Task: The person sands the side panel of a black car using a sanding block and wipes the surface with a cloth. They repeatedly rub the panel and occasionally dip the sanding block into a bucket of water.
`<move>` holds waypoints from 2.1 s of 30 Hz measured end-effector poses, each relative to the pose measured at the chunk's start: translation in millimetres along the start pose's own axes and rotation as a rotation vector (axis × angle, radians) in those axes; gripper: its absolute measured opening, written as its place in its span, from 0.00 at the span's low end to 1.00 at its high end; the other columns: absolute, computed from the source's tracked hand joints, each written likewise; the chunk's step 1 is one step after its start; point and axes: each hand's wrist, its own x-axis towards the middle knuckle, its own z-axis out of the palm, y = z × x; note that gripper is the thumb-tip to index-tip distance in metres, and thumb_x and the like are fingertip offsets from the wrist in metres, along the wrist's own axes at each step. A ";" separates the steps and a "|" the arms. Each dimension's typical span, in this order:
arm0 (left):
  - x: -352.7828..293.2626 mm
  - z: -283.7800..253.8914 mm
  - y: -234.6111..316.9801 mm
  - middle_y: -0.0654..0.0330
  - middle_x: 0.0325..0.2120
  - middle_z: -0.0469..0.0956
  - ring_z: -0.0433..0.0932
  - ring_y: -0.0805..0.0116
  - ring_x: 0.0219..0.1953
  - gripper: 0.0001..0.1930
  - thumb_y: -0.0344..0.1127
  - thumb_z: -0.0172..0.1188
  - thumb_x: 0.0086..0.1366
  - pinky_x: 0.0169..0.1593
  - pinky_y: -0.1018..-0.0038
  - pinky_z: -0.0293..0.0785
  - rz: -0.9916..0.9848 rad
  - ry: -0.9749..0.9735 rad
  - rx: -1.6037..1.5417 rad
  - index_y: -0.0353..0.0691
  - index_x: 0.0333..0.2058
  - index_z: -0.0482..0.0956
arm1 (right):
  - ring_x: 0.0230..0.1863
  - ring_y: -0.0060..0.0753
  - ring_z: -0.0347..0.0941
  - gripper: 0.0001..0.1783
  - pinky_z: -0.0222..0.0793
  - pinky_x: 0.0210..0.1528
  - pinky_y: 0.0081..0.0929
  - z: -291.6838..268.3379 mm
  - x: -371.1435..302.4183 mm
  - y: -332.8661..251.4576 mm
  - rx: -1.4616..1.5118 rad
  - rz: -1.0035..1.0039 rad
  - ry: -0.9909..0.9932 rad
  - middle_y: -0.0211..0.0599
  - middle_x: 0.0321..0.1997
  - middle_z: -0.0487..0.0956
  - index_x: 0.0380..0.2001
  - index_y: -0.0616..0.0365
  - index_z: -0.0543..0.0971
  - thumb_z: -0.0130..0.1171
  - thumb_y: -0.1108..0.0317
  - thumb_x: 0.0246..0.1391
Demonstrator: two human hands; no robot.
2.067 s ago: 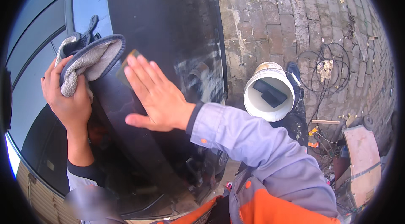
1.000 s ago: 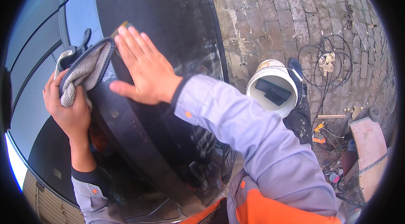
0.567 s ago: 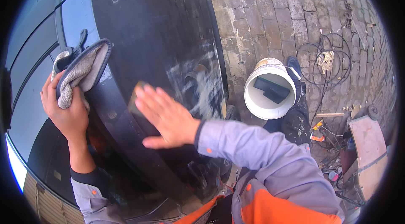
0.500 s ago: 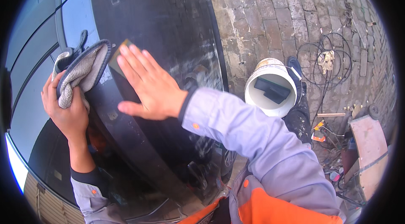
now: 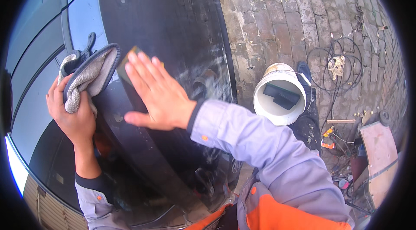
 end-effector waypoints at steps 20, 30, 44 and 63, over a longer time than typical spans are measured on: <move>-1.8 -0.9 2.1 0.53 0.56 0.84 0.79 0.47 0.64 0.21 0.28 0.73 0.54 0.77 0.38 0.55 -0.053 -0.041 0.026 0.47 0.48 0.88 | 0.89 0.68 0.41 0.64 0.38 0.87 0.62 -9.0 5.7 -13.8 0.072 -0.010 -0.016 0.67 0.88 0.47 0.83 0.71 0.49 0.47 0.22 0.69; 0.8 -1.8 4.3 0.53 0.57 0.83 0.79 0.47 0.64 0.22 0.29 0.73 0.53 0.78 0.37 0.54 -0.065 -0.071 0.034 0.48 0.49 0.88 | 0.89 0.70 0.37 0.62 0.35 0.87 0.63 -30.6 64.3 14.6 -0.090 0.076 0.028 0.68 0.88 0.44 0.84 0.69 0.44 0.50 0.28 0.71; 11.5 -13.3 2.9 0.59 0.58 0.82 0.76 0.45 0.65 0.23 0.21 0.66 0.49 0.76 0.38 0.60 -0.094 -0.045 0.038 0.56 0.40 0.93 | 0.89 0.73 0.29 0.67 0.26 0.87 0.62 -51.0 141.6 32.7 -0.145 0.031 -0.024 0.75 0.87 0.37 0.82 0.77 0.39 0.39 0.22 0.71; 15.2 -8.0 1.3 0.61 0.58 0.82 0.77 0.50 0.65 0.16 0.33 0.74 0.51 0.77 0.41 0.58 -0.086 -0.039 0.076 0.53 0.41 0.90 | 0.89 0.73 0.31 0.61 0.28 0.87 0.62 -36.9 118.7 31.2 -0.039 -0.022 0.002 0.70 0.89 0.38 0.84 0.71 0.38 0.40 0.27 0.74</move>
